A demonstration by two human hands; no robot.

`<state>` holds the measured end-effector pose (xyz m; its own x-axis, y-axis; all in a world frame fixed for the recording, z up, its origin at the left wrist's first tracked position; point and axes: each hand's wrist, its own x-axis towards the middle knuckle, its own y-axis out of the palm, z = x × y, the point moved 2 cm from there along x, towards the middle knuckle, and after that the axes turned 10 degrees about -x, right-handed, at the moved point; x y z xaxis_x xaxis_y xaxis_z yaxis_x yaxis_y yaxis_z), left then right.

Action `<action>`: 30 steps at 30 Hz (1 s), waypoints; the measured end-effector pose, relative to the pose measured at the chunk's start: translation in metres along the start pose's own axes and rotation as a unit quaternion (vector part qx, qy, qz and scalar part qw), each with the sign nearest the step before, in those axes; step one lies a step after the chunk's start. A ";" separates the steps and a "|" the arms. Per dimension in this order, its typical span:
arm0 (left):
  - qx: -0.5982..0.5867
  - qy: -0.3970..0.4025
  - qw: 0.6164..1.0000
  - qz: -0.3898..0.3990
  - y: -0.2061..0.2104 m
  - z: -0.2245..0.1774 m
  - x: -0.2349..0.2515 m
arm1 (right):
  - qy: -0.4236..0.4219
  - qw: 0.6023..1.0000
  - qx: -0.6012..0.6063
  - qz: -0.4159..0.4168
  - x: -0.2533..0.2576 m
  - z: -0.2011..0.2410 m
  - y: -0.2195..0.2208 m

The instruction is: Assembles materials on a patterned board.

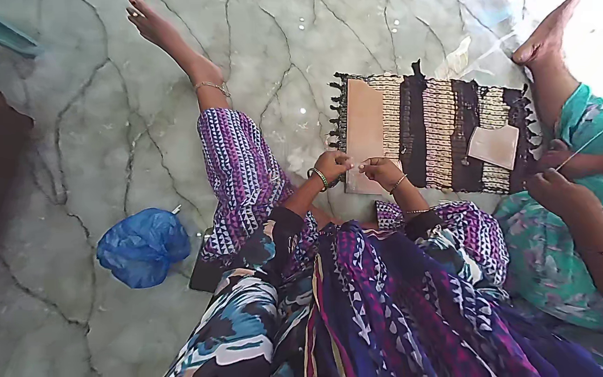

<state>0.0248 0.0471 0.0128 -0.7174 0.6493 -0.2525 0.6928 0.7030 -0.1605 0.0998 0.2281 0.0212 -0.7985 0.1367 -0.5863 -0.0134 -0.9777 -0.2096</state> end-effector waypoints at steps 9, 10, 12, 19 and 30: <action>-0.042 -0.087 0.995 0.008 0.017 -0.004 0.013 | -0.002 0.998 0.048 -0.034 0.008 -0.010 -0.009; -0.050 -0.094 0.994 0.006 0.018 -0.003 0.014 | -0.002 0.998 0.049 -0.034 0.010 -0.012 -0.010; -0.078 -0.098 0.992 0.000 0.019 -0.001 0.014 | -0.001 0.998 0.049 -0.032 0.011 -0.013 -0.012; -0.061 -0.106 0.993 0.008 0.028 0.005 0.021 | -0.004 0.999 0.034 -0.042 0.015 -0.012 -0.012; 0.049 -0.120 0.991 -0.043 0.031 0.005 0.015 | -0.048 0.952 -0.269 -0.141 0.030 -0.026 -0.015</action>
<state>0.0358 0.0777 -0.0011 -0.7433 0.4925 -0.4526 0.6428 0.7133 -0.2795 0.0913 0.2509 -0.0135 -0.8605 0.3411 -0.3785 0.0539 -0.6778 -0.7333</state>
